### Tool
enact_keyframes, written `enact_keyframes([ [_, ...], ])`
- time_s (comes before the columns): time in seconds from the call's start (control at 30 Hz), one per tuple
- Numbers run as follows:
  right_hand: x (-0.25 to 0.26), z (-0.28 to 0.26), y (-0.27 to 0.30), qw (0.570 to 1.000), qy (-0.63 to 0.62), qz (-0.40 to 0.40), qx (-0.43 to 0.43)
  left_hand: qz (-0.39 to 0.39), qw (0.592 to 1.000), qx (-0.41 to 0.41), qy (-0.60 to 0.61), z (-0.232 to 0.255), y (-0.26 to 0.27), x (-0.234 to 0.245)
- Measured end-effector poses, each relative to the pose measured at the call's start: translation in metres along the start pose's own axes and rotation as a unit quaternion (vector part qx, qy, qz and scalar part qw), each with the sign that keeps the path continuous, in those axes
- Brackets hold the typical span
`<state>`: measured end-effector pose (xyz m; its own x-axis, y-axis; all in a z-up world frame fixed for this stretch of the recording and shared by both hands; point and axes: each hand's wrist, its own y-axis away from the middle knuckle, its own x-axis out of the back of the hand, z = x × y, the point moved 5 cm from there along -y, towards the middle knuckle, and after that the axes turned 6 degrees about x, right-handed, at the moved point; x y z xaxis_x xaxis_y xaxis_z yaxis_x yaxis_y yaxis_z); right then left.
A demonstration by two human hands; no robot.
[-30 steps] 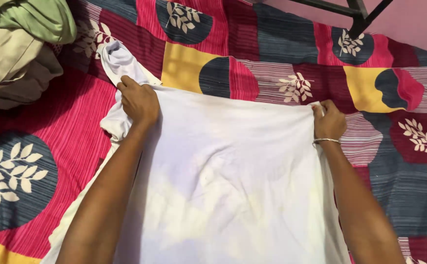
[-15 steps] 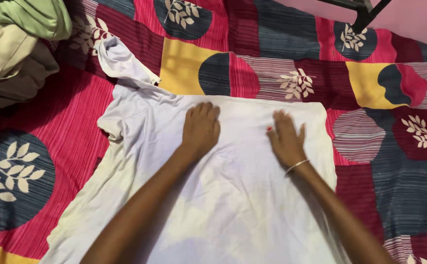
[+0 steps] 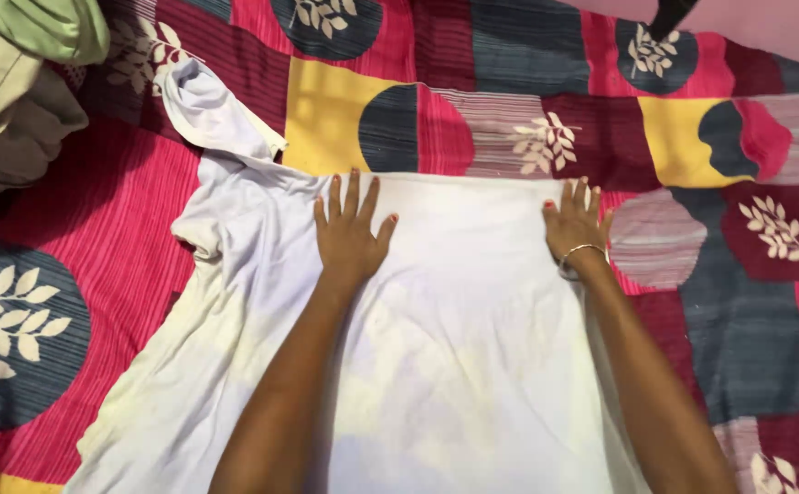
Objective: The person folds a white long-sleeved shirt on a patterned bedsheet. They smooth the fabric, fold the sleeves inward, fold the bottom up, and then fold the shirt in half to create a compact bundle.
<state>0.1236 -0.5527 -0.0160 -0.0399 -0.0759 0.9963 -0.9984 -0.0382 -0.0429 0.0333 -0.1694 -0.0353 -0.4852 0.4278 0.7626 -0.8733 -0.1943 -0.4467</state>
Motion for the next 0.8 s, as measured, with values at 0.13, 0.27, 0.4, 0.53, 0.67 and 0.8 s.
enact_keyframes([
  [0.13,-0.009,-0.052,0.073,0.995,-0.007,0.018,0.096,0.045,0.999,0.005,-0.029,0.011,0.005,0.012],
  [0.27,-0.022,-0.081,0.152,0.986,-0.053,0.002,0.158,0.043,0.999,0.023,-0.005,0.047,0.043,0.021],
  [0.4,-0.017,-0.066,0.145,0.993,-0.042,0.047,0.104,0.028,0.999,0.01,0.025,0.05,0.07,0.036],
  [0.53,-0.008,-0.021,0.136,0.995,-0.015,0.074,0.059,0.019,0.999,0.017,0.027,0.024,0.059,0.04],
  [0.67,-0.003,0.006,0.119,0.998,0.03,0.061,-0.006,0.019,0.999,0.018,0.023,0.021,0.054,0.037],
  [0.8,0.008,-0.007,0.122,0.994,0.075,0.081,0.003,0.025,1.0,0.002,0.018,0.033,0.058,0.049],
])
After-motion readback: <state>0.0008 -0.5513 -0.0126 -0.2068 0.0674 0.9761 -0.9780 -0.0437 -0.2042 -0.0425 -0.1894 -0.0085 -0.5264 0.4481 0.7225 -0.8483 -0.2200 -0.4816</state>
